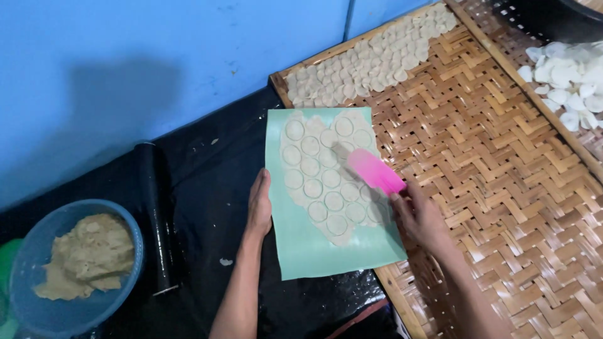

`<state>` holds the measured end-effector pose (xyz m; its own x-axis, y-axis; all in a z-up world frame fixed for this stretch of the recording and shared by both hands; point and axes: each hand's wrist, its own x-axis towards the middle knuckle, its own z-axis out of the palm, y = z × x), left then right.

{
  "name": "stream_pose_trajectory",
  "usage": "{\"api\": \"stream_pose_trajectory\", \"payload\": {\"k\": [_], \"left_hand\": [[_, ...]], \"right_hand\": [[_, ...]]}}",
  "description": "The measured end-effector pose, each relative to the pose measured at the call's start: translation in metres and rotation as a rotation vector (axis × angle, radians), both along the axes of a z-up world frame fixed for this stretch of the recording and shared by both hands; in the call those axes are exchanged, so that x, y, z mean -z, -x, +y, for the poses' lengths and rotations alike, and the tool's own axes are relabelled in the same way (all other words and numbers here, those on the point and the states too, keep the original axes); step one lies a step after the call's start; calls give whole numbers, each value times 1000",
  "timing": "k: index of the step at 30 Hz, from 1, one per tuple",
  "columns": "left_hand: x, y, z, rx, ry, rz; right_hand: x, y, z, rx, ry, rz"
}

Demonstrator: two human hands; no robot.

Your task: Using a circular mold to stamp out cracker dough circles from a thin sheet and transferring them to a drying tray using a spatula.

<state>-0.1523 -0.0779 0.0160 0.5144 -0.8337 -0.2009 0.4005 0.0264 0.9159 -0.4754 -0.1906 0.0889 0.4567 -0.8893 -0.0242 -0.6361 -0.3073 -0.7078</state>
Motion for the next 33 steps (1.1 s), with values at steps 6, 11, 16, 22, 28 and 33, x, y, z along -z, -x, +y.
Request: {"api": "stream_pose_trajectory", "payload": {"k": [6,11,16,22,28,33], "left_hand": [[48,-9,-7,-116,8,25],[31,-5,-6,-110,-7,13],[-5,0,-4,-51,15,-106],[6,0,-3,-58,71,-221],[-1,1,-6,-63,62,-249],[9,0,-6,-86,70,-266]], "right_hand": [[31,-13,-5,-31,111,181],[12,-29,2,-60,-27,134],[4,-37,4,-37,26,192],[-5,-52,-3,-28,-8,432],[-9,-53,-12,-32,-15,482],[-24,-60,-17,-63,-7,483]]}}
